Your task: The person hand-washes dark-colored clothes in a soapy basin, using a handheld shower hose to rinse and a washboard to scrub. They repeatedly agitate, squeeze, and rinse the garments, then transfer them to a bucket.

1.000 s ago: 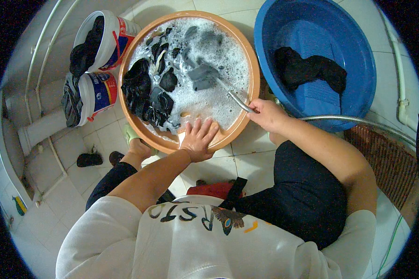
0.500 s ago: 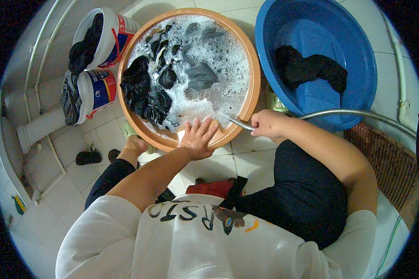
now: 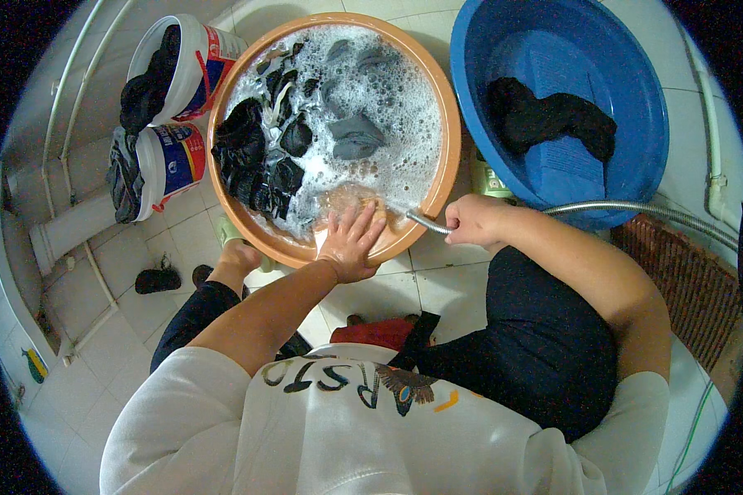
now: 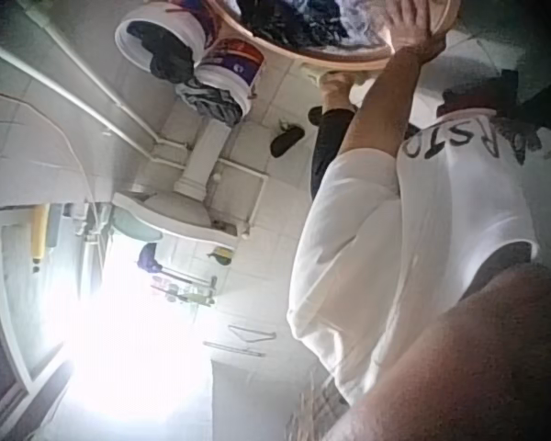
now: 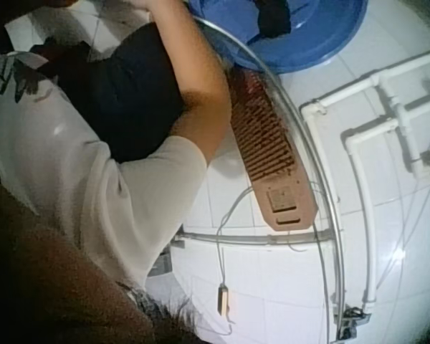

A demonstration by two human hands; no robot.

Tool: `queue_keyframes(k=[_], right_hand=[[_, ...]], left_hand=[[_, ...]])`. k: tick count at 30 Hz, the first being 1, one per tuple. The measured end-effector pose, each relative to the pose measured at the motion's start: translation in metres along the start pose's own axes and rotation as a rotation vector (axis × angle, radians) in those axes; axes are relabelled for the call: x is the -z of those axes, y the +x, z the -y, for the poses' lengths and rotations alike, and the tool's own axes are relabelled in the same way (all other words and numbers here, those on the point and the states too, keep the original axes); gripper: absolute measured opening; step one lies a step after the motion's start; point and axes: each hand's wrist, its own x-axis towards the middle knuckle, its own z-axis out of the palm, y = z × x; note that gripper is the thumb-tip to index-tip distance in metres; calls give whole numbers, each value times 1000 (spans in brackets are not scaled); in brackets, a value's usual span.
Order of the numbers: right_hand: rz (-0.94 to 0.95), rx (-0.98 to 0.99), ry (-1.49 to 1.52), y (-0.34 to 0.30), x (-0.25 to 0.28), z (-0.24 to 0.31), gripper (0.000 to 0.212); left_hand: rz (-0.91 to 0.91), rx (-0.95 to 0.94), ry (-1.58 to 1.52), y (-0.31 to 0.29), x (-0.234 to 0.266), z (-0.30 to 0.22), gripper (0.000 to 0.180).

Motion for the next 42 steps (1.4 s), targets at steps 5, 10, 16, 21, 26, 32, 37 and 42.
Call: queue_keyframes(k=[5,10,16,21,26,32,37,42], right_hand=[[-239,-91,61,-2,2,2,24],[-517,-208,270,4,2,2,24],[-738,-163,355,9,2,-2,26],[-571,-142,432,10,0,-6,24],[-598,-172,490,11,4,-8,26],[-520,-148,516,3,12,4,21],[-652,-123,410,11,2,-11,26],[-554,-170,421,-7,16,11,30]], left_hand=[[-22,-7,25,-2,2,-1,88],[-18,-10,34,-2,0,-1,88],[-77,-22,47,-1,-7,1,88],[-27,-14,10,-1,1,-1,87],[-80,-17,30,-1,-6,0,85],[-50,-14,21,0,-6,1,84],[-74,-55,1,-1,2,2,85],[-557,-31,-433,30,19,-15,37]])
